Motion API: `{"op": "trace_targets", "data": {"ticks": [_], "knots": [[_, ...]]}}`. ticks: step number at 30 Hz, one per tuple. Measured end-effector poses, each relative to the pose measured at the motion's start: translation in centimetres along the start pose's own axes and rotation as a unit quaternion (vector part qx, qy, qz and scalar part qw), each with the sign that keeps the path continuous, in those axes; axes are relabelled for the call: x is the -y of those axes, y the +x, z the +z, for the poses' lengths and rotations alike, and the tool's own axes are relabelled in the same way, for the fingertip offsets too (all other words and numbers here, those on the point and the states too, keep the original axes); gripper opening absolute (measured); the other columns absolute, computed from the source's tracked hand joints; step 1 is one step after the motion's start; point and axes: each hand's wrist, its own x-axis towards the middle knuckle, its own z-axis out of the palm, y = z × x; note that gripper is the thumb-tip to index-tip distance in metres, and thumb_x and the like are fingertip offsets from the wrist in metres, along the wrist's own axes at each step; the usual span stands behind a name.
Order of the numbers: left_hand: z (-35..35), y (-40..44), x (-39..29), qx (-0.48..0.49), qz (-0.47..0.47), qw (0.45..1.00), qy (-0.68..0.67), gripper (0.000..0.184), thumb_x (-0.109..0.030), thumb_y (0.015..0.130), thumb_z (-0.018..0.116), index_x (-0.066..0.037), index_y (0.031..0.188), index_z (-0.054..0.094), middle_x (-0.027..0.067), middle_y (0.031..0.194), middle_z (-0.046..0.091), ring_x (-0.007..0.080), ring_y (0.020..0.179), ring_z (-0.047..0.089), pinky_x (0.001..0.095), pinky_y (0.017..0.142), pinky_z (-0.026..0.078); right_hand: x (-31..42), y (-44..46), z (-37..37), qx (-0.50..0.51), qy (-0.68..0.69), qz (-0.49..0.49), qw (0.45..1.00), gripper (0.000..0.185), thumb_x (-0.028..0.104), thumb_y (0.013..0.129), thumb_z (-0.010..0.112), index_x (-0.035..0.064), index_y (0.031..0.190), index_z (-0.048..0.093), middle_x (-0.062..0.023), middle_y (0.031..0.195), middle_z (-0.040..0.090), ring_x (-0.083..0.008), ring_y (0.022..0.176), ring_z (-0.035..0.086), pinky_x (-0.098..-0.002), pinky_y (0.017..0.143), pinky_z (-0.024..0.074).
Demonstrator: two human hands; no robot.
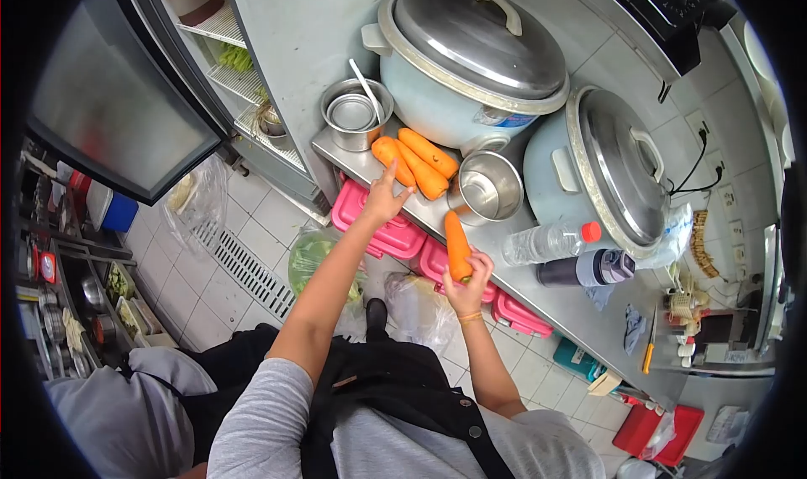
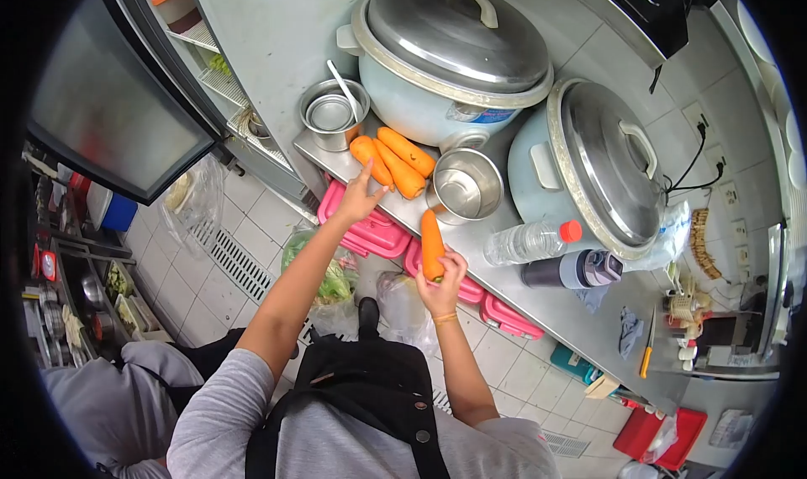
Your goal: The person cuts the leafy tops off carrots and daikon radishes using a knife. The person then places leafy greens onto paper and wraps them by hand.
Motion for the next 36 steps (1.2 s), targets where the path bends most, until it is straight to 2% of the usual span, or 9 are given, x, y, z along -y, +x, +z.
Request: {"op": "trace_targets", "data": {"ticks": [7, 9, 13, 17, 20, 22, 26, 30, 36], "knots": [[1.2, -1.0, 1.8, -0.079, 0.054, 0.995, -0.039, 0.081, -0.023, 0.079, 0.070, -0.008, 0.144, 0.023, 0.0292, 0.124, 0.049, 0.0392, 0.109, 0.054, 0.0395, 0.090, 0.045, -3.2, 0.2, 0.7, 0.092, -0.102, 0.089, 0.986, 0.059, 0.015, 0.072, 0.072, -0.0011, 0.120, 0.042, -0.0210, 0.113, 0.046, -0.0390, 0.104, 0.048, -0.0433, 0.093, 0.0401], [0.7, -2.3, 1.0, -0.079, 0.008, 0.994, -0.081, 0.078, -0.019, 0.079, 0.069, 0.001, 0.141, 0.025, 0.0278, 0.132, 0.042, 0.0397, 0.114, 0.050, 0.0391, 0.099, 0.039, -2.3, -0.4, 0.1, 0.100, -0.133, 0.096, 0.981, 0.058, 0.015, 0.072, 0.071, -0.0020, 0.119, 0.043, -0.0203, 0.110, 0.049, -0.0385, 0.102, 0.048, -0.0436, 0.092, 0.0397], [1.3, -3.3, 1.9, -0.066, -0.063, 0.988, -0.124, 0.084, -0.022, 0.078, 0.070, 0.007, 0.140, 0.021, 0.0288, 0.133, 0.039, 0.0312, 0.102, 0.057, 0.0351, 0.088, 0.047, 1.9, 2.2, 0.1, 0.032, -0.057, 0.033, 0.997, 0.057, 0.015, 0.073, 0.070, -0.0026, 0.121, 0.046, -0.0196, 0.107, 0.053, -0.0375, 0.099, 0.048, -0.0434, 0.089, 0.0393], [1.3, -1.2, 2.3, -0.108, -0.077, 0.984, -0.120, 0.097, -0.024, 0.075, 0.073, 0.011, 0.140, 0.010, 0.0304, 0.135, 0.035, 0.0335, 0.094, 0.060, 0.0358, 0.084, 0.050, 3.4, 9.7, 2.1, 0.021, -0.102, -0.092, 0.990, 0.057, 0.017, 0.073, 0.068, 0.0017, 0.124, 0.048, -0.0179, 0.107, 0.054, -0.0342, 0.099, 0.049, -0.0433, 0.088, 0.0379], [-0.1, -0.5, -0.9, -0.069, -0.089, 0.977, -0.183, 0.103, -0.026, 0.071, 0.076, 0.014, 0.139, 0.008, 0.0322, 0.139, 0.027, 0.0382, 0.112, 0.051, 0.0373, 0.097, 0.043, 3.4, 14.4, 4.8, 0.075, -0.198, -0.112, 0.971, 0.062, 0.024, 0.073, 0.069, 0.0065, 0.128, 0.048, -0.0168, 0.109, 0.054, -0.0324, 0.104, 0.047, -0.0462, 0.091, 0.0341], [2.7, 0.9, 0.9, -0.085, -0.070, 0.986, -0.126, 0.108, -0.024, 0.069, 0.078, 0.016, 0.138, 0.005, 0.0313, 0.141, 0.024, 0.0352, 0.111, 0.053, 0.0350, 0.091, 0.047, 2.2, 16.2, 7.0, 0.178, -0.316, -0.077, 0.929, 0.069, 0.032, 0.073, 0.068, 0.0112, 0.134, 0.043, -0.0154, 0.116, 0.052, -0.0311, 0.111, 0.043, -0.0510, 0.094, 0.0297], [4.3, 1.7, 1.5, -0.107, -0.040, 0.990, -0.081, 0.113, -0.021, 0.065, 0.082, 0.018, 0.136, 0.002, 0.0298, 0.143, 0.018, 0.0336, 0.115, 0.051, 0.0335, 0.089, 0.051, -1.6, 16.0, 10.1, 0.169, -0.410, -0.143, 0.885, 0.075, 0.036, 0.074, 0.067, 0.0133, 0.139, 0.037, -0.0147, 0.126, 0.047, -0.0314, 0.118, 0.039, -0.0559, 0.095, 0.0275], [2.5, 1.0, 1.7, -0.053, -0.052, 0.992, -0.102, 0.110, -0.029, 0.068, 0.081, 0.009, 0.141, 0.008, 0.0268, 0.143, 0.024, 0.0307, 0.119, 0.049, 0.0330, 0.092, 0.049, -0.5, 16.2, 9.2, 0.201, -0.413, -0.138, 0.878, 0.075, 0.035, 0.076, 0.065, 0.0135, 0.141, 0.034, -0.0166, 0.132, 0.041, -0.0324, 0.123, 0.036, -0.0597, 0.100, 0.0224], [-0.3, 0.9, 0.8, -0.009, -0.070, 0.991, -0.111, 0.098, -0.027, 0.072, 0.077, 0.010, 0.140, 0.017, 0.0263, 0.135, 0.039, 0.0259, 0.094, 0.063, 0.0315, 0.079, 0.052, 3.0, 13.1, 5.9, 0.133, -0.337, -0.151, 0.920, 0.069, 0.031, 0.077, 0.063, 0.0121, 0.139, 0.037, -0.0186, 0.132, 0.040, -0.0339, 0.124, 0.035, -0.0616, 0.103, 0.0180]]}}
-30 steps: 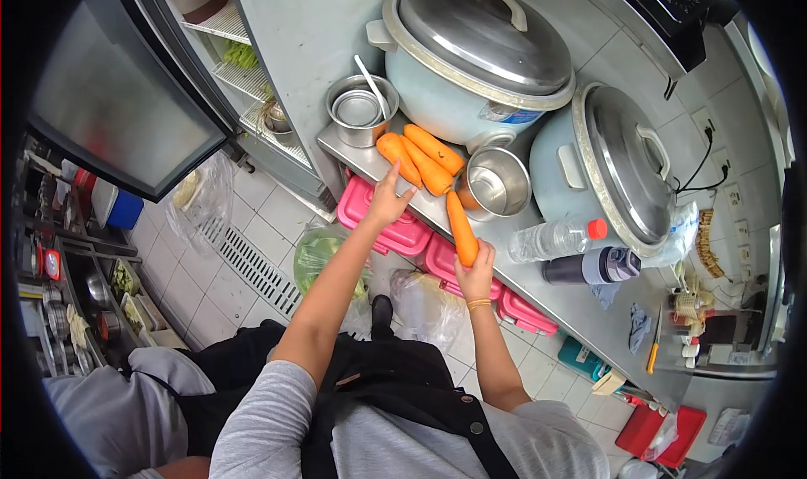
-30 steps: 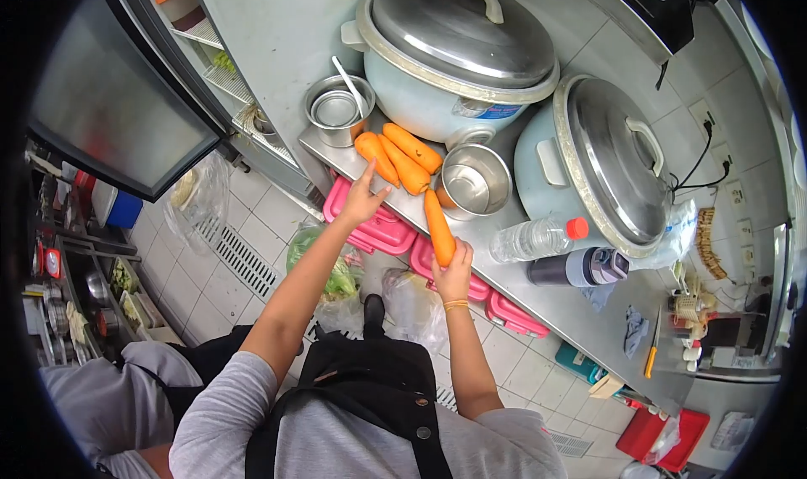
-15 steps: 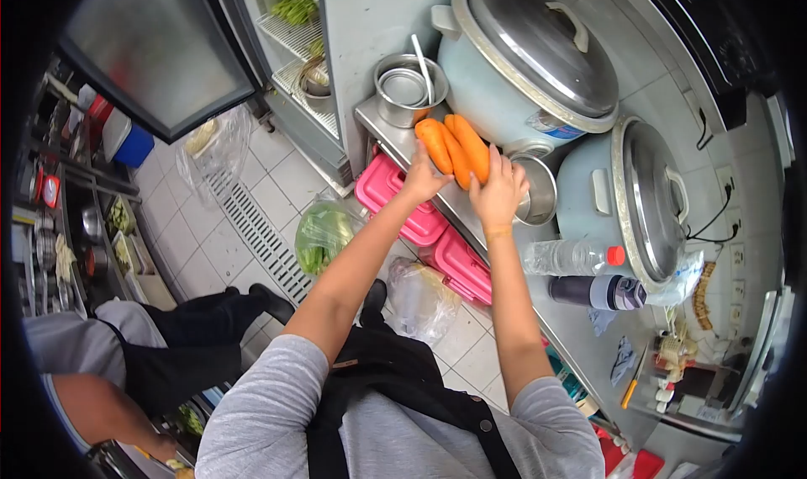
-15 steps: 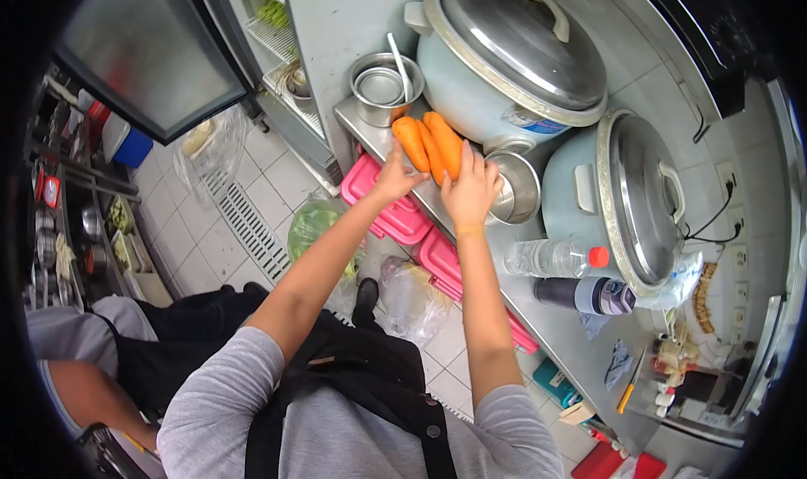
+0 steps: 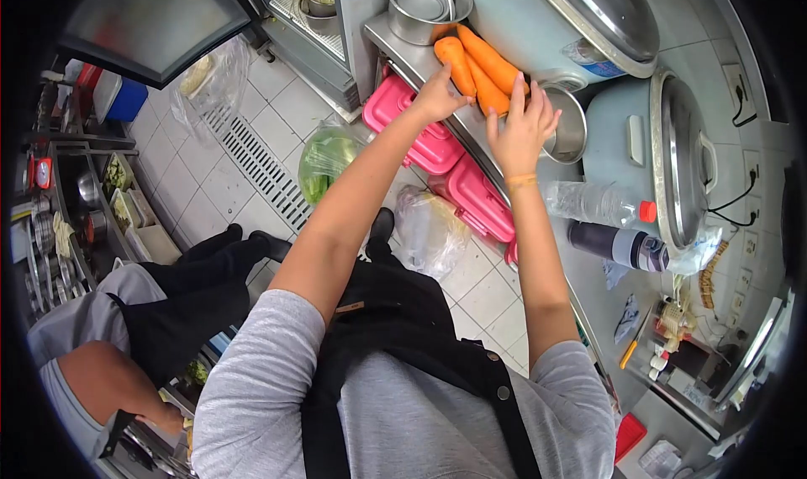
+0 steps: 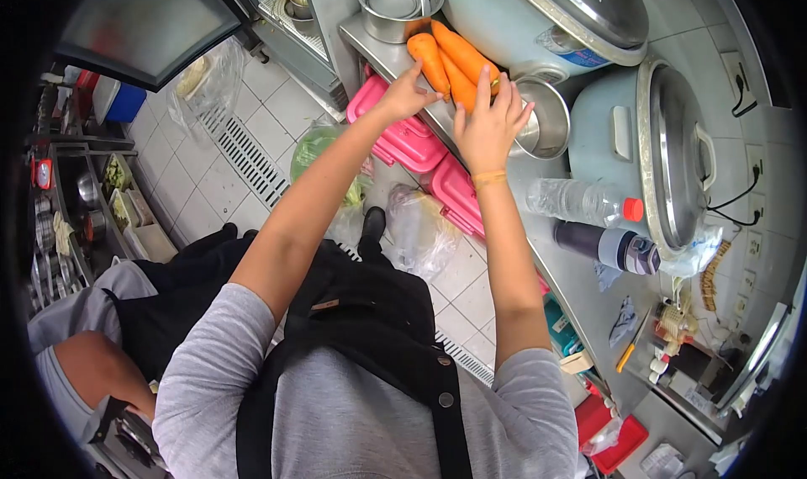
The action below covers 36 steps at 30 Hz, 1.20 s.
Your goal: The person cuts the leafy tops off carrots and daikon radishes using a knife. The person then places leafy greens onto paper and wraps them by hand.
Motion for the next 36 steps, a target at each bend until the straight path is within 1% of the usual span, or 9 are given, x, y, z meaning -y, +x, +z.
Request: {"op": "trace_targets", "data": {"ticks": [4, 7, 13, 14, 16, 22, 30, 34, 36], "knots": [[-1.2, -1.5, 2.3, -0.049, 0.040, 0.991, -0.118, 0.085, -0.025, 0.074, 0.075, 0.006, 0.138, 0.029, 0.0234, 0.131, 0.044, 0.0260, 0.094, 0.063, 0.0309, 0.081, 0.051, 0.5, -7.7, -2.2, -0.046, 0.155, -0.043, 0.986, 0.066, 0.018, 0.075, 0.066, 0.0042, 0.134, 0.041, -0.0192, 0.128, 0.042, -0.0362, 0.118, 0.039, -0.0471, 0.100, 0.0300], [-3.9, -6.6, 5.8, -0.134, 0.122, 0.971, -0.159, 0.063, -0.018, 0.081, 0.070, 0.001, 0.132, 0.040, 0.0164, 0.124, 0.052, 0.0204, 0.096, 0.061, 0.0318, 0.081, 0.051, 0.0, -17.2, -2.9, 0.104, 0.192, 0.003, 0.976, 0.069, 0.013, 0.074, 0.067, -0.0004, 0.135, 0.037, -0.0219, 0.124, 0.043, -0.0393, 0.115, 0.039, -0.0467, 0.098, 0.0318], [-7.8, -28.9, 27.6, -0.235, -0.255, 0.933, -0.096, 0.045, -0.019, 0.083, 0.067, 0.001, 0.121, 0.052, 0.0135, 0.108, 0.059, 0.0199, 0.097, 0.057, 0.0318, 0.083, 0.048, -0.1, -37.8, -6.1, 0.403, 0.169, 0.121, 0.891, 0.075, 0.012, 0.072, 0.066, 0.0007, 0.138, 0.031, -0.0231, 0.123, 0.041, -0.0405, 0.113, 0.038, -0.0478, 0.098, 0.0333], [-8.3, -33.6, 30.4, -0.230, -0.215, 0.948, 0.042, 0.043, -0.019, 0.087, 0.063, -0.002, 0.124, 0.050, 0.0073, 0.095, 0.060, 0.0114, 0.079, 0.056, 0.0228, 0.061, 0.046, 0.4, -40.0, -7.0, 0.444, 0.160, 0.140, 0.871, 0.075, 0.012, 0.072, 0.066, 0.0012, 0.138, 0.031, -0.0229, 0.123, 0.041, -0.0400, 0.113, 0.038, -0.0478, 0.099, 0.0332], [-7.7, -42.3, 38.4, -0.256, -0.328, 0.909, -0.018, 0.036, -0.019, 0.087, 0.063, -0.003, 0.117, 0.053, 0.0022, 0.084, 0.059, 0.0089, 0.070, 0.054, 0.0223, 0.057, 0.043, 1.2, -43.3, -7.8, 0.473, 0.171, 0.159, 0.849, 0.077, 0.011, 0.071, 0.066, 0.0017, 0.138, 0.030, -0.0221, 0.123, 0.041, -0.0388, 0.113, 0.038, -0.0481, 0.099, 0.0332], [-5.1, -51.3, 35.8, -0.276, -0.456, 0.844, -0.063, 0.026, -0.024, 0.085, 0.063, -0.002, 0.098, 0.064, 0.0058, 0.076, 0.062, 0.0122, 0.073, 0.058, 0.0279, 0.067, 0.046, 3.2, -43.1, -5.1, 0.467, 0.148, 0.143, 0.860, 0.074, 0.011, 0.073, 0.066, 0.0018, 0.138, 0.031, -0.0226, 0.121, 0.043, -0.0386, 0.112, 0.039, -0.0473, 0.097, 0.0342], [3.2, -53.2, 29.3, -0.118, -0.513, 0.846, -0.089, 0.048, -0.040, 0.094, 0.048, -0.004, 0.063, 0.057, 0.0049, 0.051, 0.051, 0.0148, 0.051, 0.051, 0.0319, 0.051, 0.039, 6.4, -40.2, 13.9, 0.542, 0.186, -0.028, 0.819, 0.056, 0.018, 0.076, 0.065, 0.0008, 0.126, 0.046, -0.0241, 0.121, 0.045, -0.0404, 0.113, 0.041, -0.0456, 0.098, 0.0350], [6.4, -53.2, 28.4, -0.283, -0.404, 0.867, 0.068, 0.017, -0.022, 0.091, 0.054, -0.006, 0.088, 0.060, 0.0070, 0.075, 0.059, 0.0170, 0.055, 0.051, 0.0303, 0.053, 0.042, 12.9, -39.3, 33.0, 0.606, 0.178, -0.155, 0.760, 0.035, 0.022, 0.077, 0.063, 0.0025, 0.106, 0.058, -0.0181, 0.108, 0.054, -0.0361, 0.107, 0.047, -0.0451, 0.089, 0.0423], [6.0, -52.6, 28.3, -0.284, -0.431, 0.855, 0.039, 0.014, -0.017, 0.088, 0.058, -0.006, 0.097, 0.059, 0.0064, 0.080, 0.059, 0.0153, 0.056, 0.050, 0.0286, 0.053, 0.041, 18.4, -38.9, 41.1, 0.493, 0.244, -0.181, 0.815, 0.021, 0.016, 0.079, 0.059, 0.0006, 0.093, 0.060, -0.0162, 0.097, 0.058, -0.0341, 0.097, 0.053, -0.0417, 0.084, 0.0449]]}}
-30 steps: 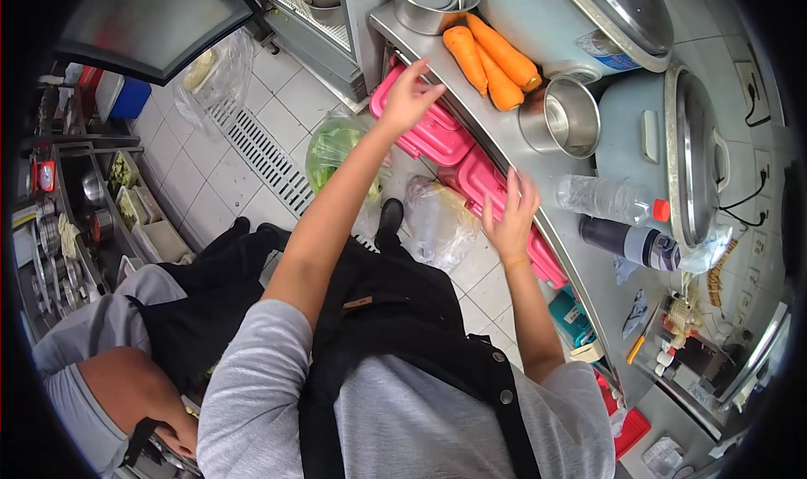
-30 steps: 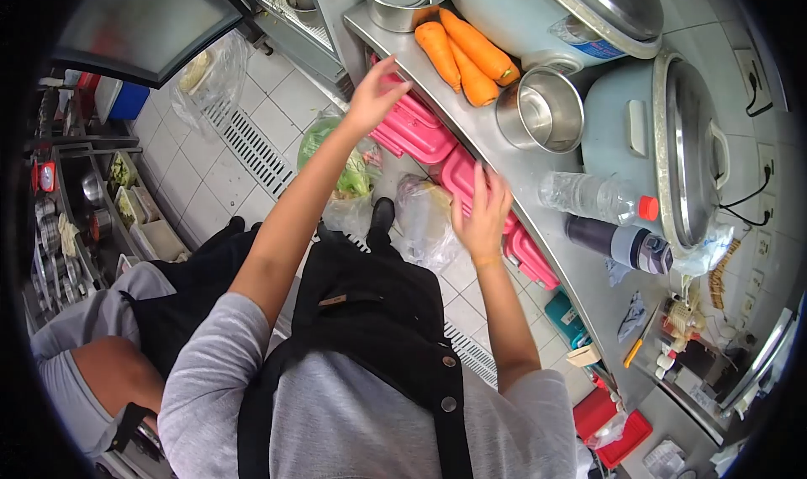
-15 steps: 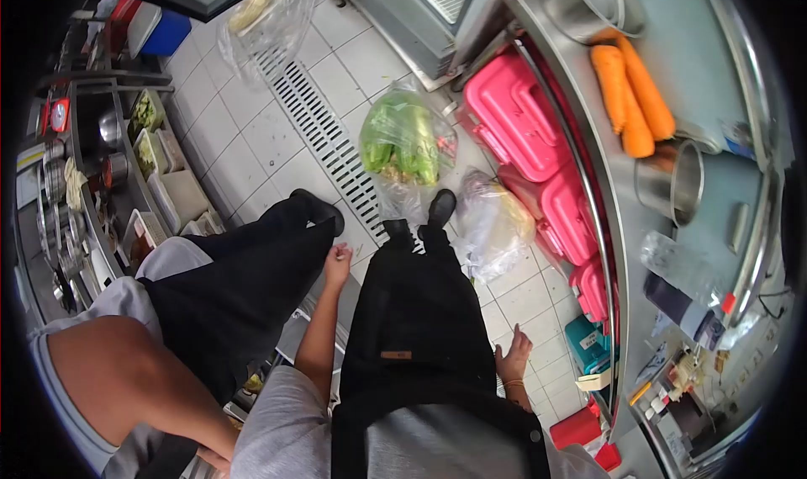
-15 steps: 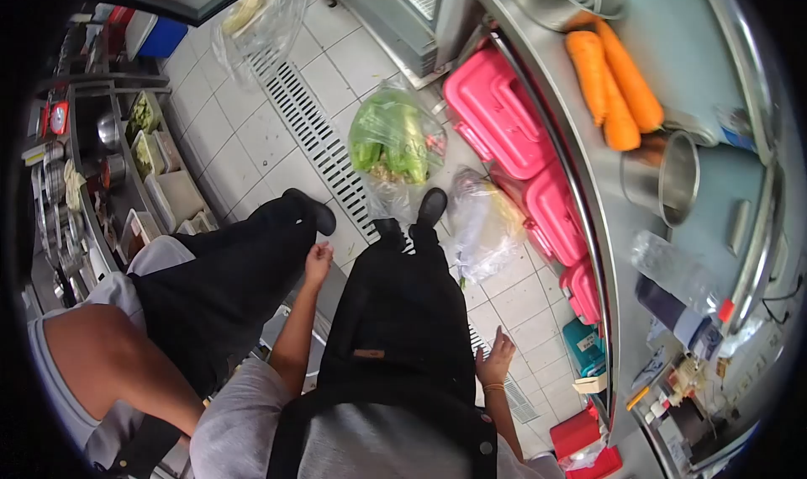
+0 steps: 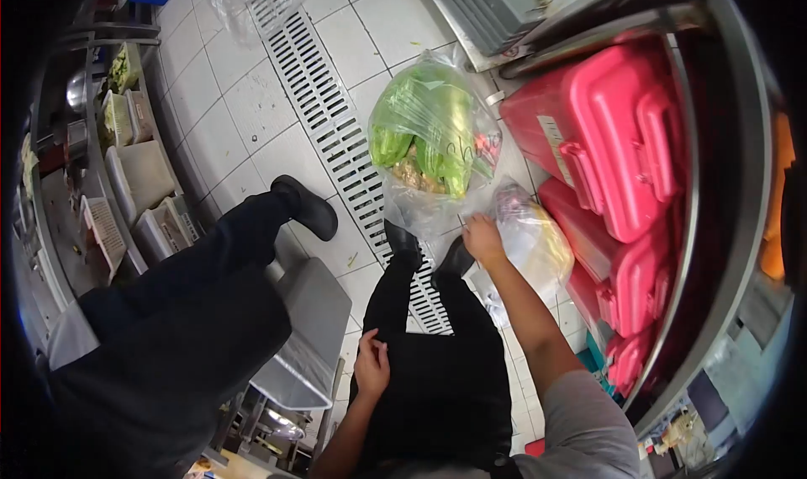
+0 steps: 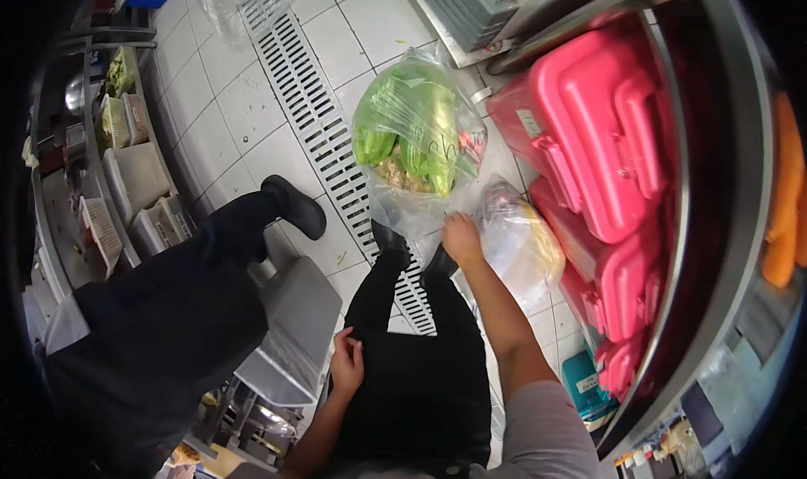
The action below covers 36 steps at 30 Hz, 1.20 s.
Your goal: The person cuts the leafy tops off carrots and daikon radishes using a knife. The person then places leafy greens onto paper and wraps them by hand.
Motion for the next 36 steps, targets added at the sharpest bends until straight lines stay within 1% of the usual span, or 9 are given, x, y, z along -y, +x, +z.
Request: {"op": "trace_targets", "data": {"ticks": [6, 8, 12, 16, 20, 22, 26, 32, 36], "knots": [[1.1, 6.3, 3.5, 0.045, -0.022, 0.998, -0.024, 0.024, -0.012, 0.082, 0.066, -0.004, 0.103, 0.060, 0.0035, 0.084, 0.058, 0.0097, 0.058, 0.048, 0.0236, 0.053, 0.040, -0.2, 11.9, 10.2, 0.065, 0.197, -0.013, 0.978, 0.021, 0.020, 0.083, 0.055, 0.0050, 0.096, 0.063, -0.0199, 0.092, 0.062, -0.0357, 0.088, 0.060, -0.0400, 0.080, 0.0469], [2.9, 12.0, 3.3, 0.059, 0.032, 0.998, 0.008, 0.022, -0.016, 0.084, 0.063, -0.001, 0.101, 0.059, 0.0134, 0.090, 0.059, 0.0238, 0.078, 0.057, 0.0322, 0.069, 0.046, -4.0, 12.2, 13.0, 0.244, 0.089, -0.016, 0.965, 0.020, 0.020, 0.084, 0.055, 0.0042, 0.093, 0.064, -0.0196, 0.090, 0.064, -0.0336, 0.086, 0.061, -0.0379, 0.079, 0.0478], [11.7, 26.4, 5.4, 0.096, 0.246, 0.962, 0.072, 0.025, -0.006, 0.078, 0.065, 0.000, 0.101, 0.057, 0.0215, 0.099, 0.056, 0.0409, 0.096, 0.053, 0.0420, 0.087, 0.043, -10.1, 7.0, 10.0, -0.156, 0.214, 0.188, 0.946, 0.026, 0.023, 0.081, 0.062, 0.0028, 0.097, 0.062, -0.0184, 0.091, 0.064, -0.0320, 0.082, 0.063, -0.0394, 0.076, 0.0495], [21.3, 38.0, 4.5, 0.076, 0.308, 0.942, 0.109, 0.027, -0.008, 0.076, 0.065, -0.001, 0.101, 0.058, 0.0227, 0.101, 0.056, 0.0402, 0.097, 0.053, 0.0427, 0.085, 0.044, -12.1, -2.2, 4.7, -0.175, -0.014, 0.141, 0.974, 0.038, 0.022, 0.079, 0.063, 0.0085, 0.114, 0.056, -0.0137, 0.087, 0.062, -0.0305, 0.082, 0.061, -0.0393, 0.074, 0.0492], [26.1, 34.2, -0.2, 0.083, 0.300, 0.949, 0.057, 0.025, -0.014, 0.075, 0.069, -0.002, 0.095, 0.060, 0.0191, 0.097, 0.058, 0.0378, 0.093, 0.055, 0.0414, 0.083, 0.045, -13.9, -12.3, 3.3, -0.054, -0.349, 0.083, 0.932, 0.055, 0.022, 0.077, 0.064, 0.0102, 0.129, 0.047, -0.0101, 0.083, 0.064, -0.0263, 0.077, 0.063, -0.0382, 0.068, 0.0508], [28.5, 29.7, -0.2, 0.133, 0.334, 0.933, 0.026, 0.029, -0.020, 0.073, 0.072, -0.003, 0.093, 0.061, 0.0171, 0.095, 0.059, 0.0366, 0.092, 0.056, 0.0413, 0.083, 0.045, -19.6, -15.9, 5.7, 0.127, -0.215, 0.215, 0.944, 0.042, 0.018, 0.078, 0.059, 0.0075, 0.118, 0.054, -0.0104, 0.077, 0.065, -0.0269, 0.071, 0.064, -0.0377, 0.061, 0.0513], [30.8, 19.7, -3.1, 0.322, 0.385, 0.864, -0.035, 0.084, -0.043, 0.055, 0.084, -0.002, 0.120, 0.051, 0.0225, 0.107, 0.054, 0.0380, 0.105, 0.051, 0.0421, 0.088, 0.043, -12.2, -9.9, -2.6, 0.066, -0.066, 0.045, 0.995, 0.013, 0.015, 0.079, 0.058, 0.0059, 0.088, 0.055, -0.0145, 0.069, 0.060, -0.0308, 0.071, 0.061, -0.0430, 0.060, 0.0491], [39.7, 15.7, -2.9, 0.259, 0.019, 0.964, -0.063, 0.038, -0.010, 0.077, 0.052, 0.002, 0.113, 0.057, 0.0274, 0.098, 0.060, 0.0424, 0.089, 0.060, 0.0440, 0.079, 0.047, -5.3, -10.2, -5.9, -0.281, -0.031, 0.052, 0.958, 0.016, 0.009, 0.078, 0.060, 0.0044, 0.093, 0.059, -0.0141, 0.084, 0.056, -0.0313, 0.080, 0.056, -0.0387, 0.073, 0.0468], [42.8, 18.4, -1.1, 0.133, -0.038, 0.973, -0.185, 0.026, -0.012, 0.078, 0.050, 0.003, 0.098, 0.061, 0.0230, 0.081, 0.064, 0.0368, 0.083, 0.062, 0.0405, 0.073, 0.047, -7.2, -15.9, 0.0, 0.007, 0.224, -0.022, 0.974, 0.022, 0.011, 0.077, 0.063, 0.0035, 0.098, 0.060, -0.0162, 0.095, 0.058, -0.0340, 0.092, 0.055, -0.0399, 0.085, 0.0441]]}}
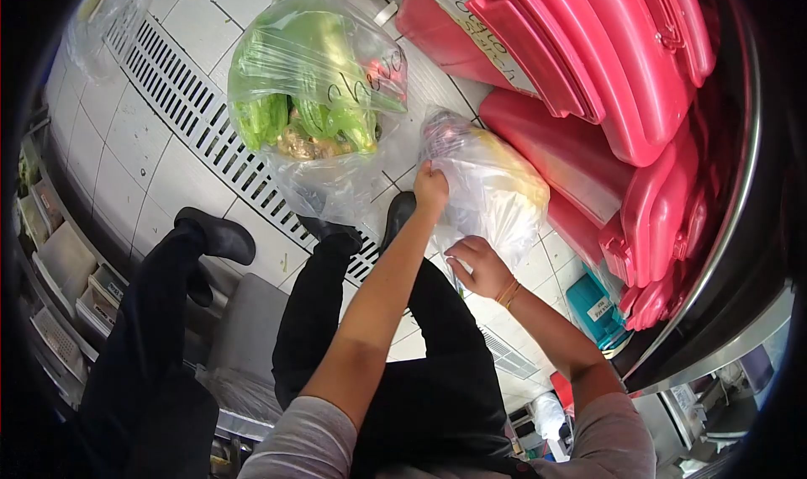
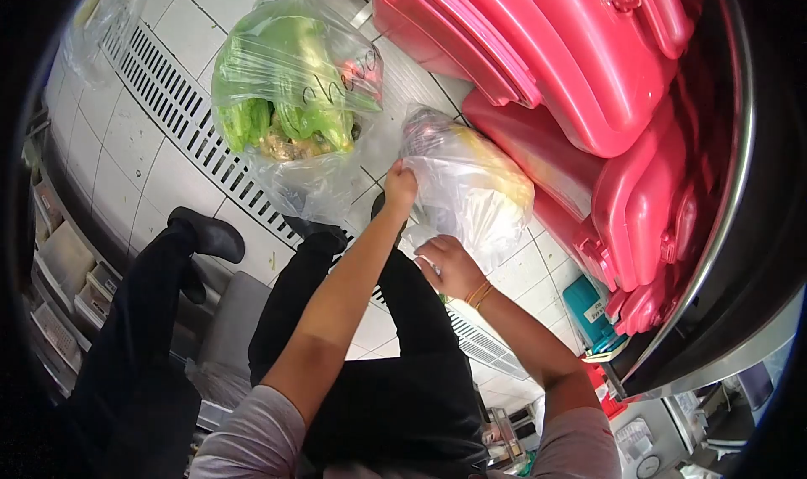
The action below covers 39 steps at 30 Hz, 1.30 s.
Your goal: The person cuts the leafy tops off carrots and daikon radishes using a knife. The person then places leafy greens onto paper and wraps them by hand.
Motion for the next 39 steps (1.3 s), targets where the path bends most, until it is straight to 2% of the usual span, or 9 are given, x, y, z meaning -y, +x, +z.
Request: {"op": "trace_targets", "data": {"ticks": [4, 7, 10, 15, 17, 23, 25, 32, 39], "knots": [[-2.8, 0.0, -0.8, 0.190, -0.045, 0.975, 0.103, 0.030, -0.025, 0.083, 0.054, 0.002, 0.094, 0.062, 0.0192, 0.077, 0.065, 0.0314, 0.076, 0.063, 0.0360, 0.068, 0.048, -15.3, -3.3, -0.5, -0.237, -0.232, 0.324, 0.886, 0.039, 0.018, 0.082, 0.058, -0.0011, 0.116, 0.054, -0.0215, 0.112, 0.056, -0.0371, 0.105, 0.052, -0.0437, 0.093, 0.0393], [-2.2, -1.2, -2.2, 0.106, 0.053, 0.986, 0.116, 0.035, -0.035, 0.084, 0.055, -0.001, 0.084, 0.066, 0.0167, 0.071, 0.064, 0.0271, 0.068, 0.062, 0.0336, 0.066, 0.047, -9.1, 0.5, -1.9, -0.235, -0.472, 0.333, 0.782, 0.046, 0.019, 0.082, 0.057, -0.0020, 0.121, 0.048, -0.0220, 0.119, 0.052, -0.0382, 0.115, 0.044, -0.0454, 0.097, 0.0342], [-3.0, -0.2, -4.1, 0.195, -0.112, 0.974, 0.033, 0.039, -0.039, 0.084, 0.055, -0.003, 0.075, 0.067, 0.0161, 0.067, 0.064, 0.0258, 0.065, 0.062, 0.0314, 0.065, 0.047, -8.7, 1.3, 2.6, -0.126, -0.364, 0.128, 0.914, 0.032, 0.021, 0.080, 0.061, 0.0027, 0.106, 0.054, -0.0169, 0.096, 0.055, -0.0315, 0.089, 0.053, -0.0447, 0.080, 0.0430], [-2.8, 0.8, -3.8, 0.237, -0.099, 0.966, 0.018, 0.040, -0.039, 0.085, 0.054, -0.003, 0.074, 0.068, 0.0166, 0.068, 0.064, 0.0268, 0.071, 0.062, 0.0318, 0.066, 0.047, -8.8, 4.0, 8.6, -0.258, -0.187, 0.427, 0.846, 0.076, 0.035, 0.072, 0.071, -0.0033, 0.127, 0.035, -0.0266, 0.106, 0.054, -0.0415, 0.092, 0.058, -0.0450, 0.085, 0.0469], [-3.0, 1.0, -4.3, 0.244, -0.130, 0.961, -0.002, 0.039, -0.038, 0.086, 0.053, -0.003, 0.079, 0.069, 0.0175, 0.070, 0.064, 0.0275, 0.075, 0.063, 0.0321, 0.068, 0.047, -11.6, 2.9, 10.5, -0.125, -0.092, 0.576, 0.802, 0.090, 0.030, 0.066, 0.074, -0.0036, 0.132, 0.023, -0.0287, 0.111, 0.055, -0.0418, 0.096, 0.059, -0.0453, 0.084, 0.0477], [-5.7, -0.2, -6.0, 0.196, 0.084, 0.973, 0.082, 0.038, -0.030, 0.082, 0.061, 0.000, 0.106, 0.062, 0.0185, 0.084, 0.067, 0.0293, 0.078, 0.064, 0.0354, 0.075, 0.049, -10.2, -3.9, 5.4, -0.034, 0.258, 0.498, 0.827, 0.067, 0.014, 0.067, 0.072, -0.0066, 0.123, 0.041, -0.0219, 0.104, 0.061, -0.0334, 0.096, 0.061, -0.0408, 0.084, 0.0483], [-6.8, -3.0, -7.0, 0.171, 0.067, 0.970, 0.159, 0.051, -0.035, 0.081, 0.067, -0.001, 0.118, 0.056, 0.0088, 0.094, 0.064, 0.0169, 0.078, 0.060, 0.0293, 0.074, 0.046, -7.2, -8.1, 2.2, -0.010, 0.437, 0.460, 0.773, 0.056, 0.009, 0.067, 0.072, -0.0063, 0.117, 0.051, -0.0145, 0.102, 0.063, -0.0259, 0.093, 0.061, -0.0367, 0.084, 0.0484], [-10.6, -15.2, -14.6, 0.233, -0.134, 0.963, 0.017, 0.082, -0.037, 0.070, 0.078, 0.002, 0.131, 0.037, 0.0157, 0.119, 0.056, 0.0262, 0.104, 0.058, 0.0371, 0.086, 0.047, 10.9, -16.7, -9.2, 0.166, 0.561, 0.402, 0.704, 0.061, 0.006, 0.071, 0.071, -0.0003, 0.127, 0.048, -0.0084, 0.113, 0.060, -0.0195, 0.105, 0.055, -0.0320, 0.095, 0.0410], [-15.5, -17.6, -21.4, 0.178, -0.278, 0.879, -0.345, 0.063, -0.053, 0.081, 0.057, -0.007, 0.124, 0.051, 0.0105, 0.119, 0.056, 0.0257, 0.109, 0.054, 0.0415, 0.094, 0.043, 19.3, -16.2, -11.4, -0.138, 0.643, 0.305, 0.688, 0.074, 0.059, 0.092, 0.036, 0.0020, 0.139, 0.031, -0.0107, 0.138, 0.039, -0.0220, 0.126, 0.039, -0.0380, 0.102, 0.0358]]}}
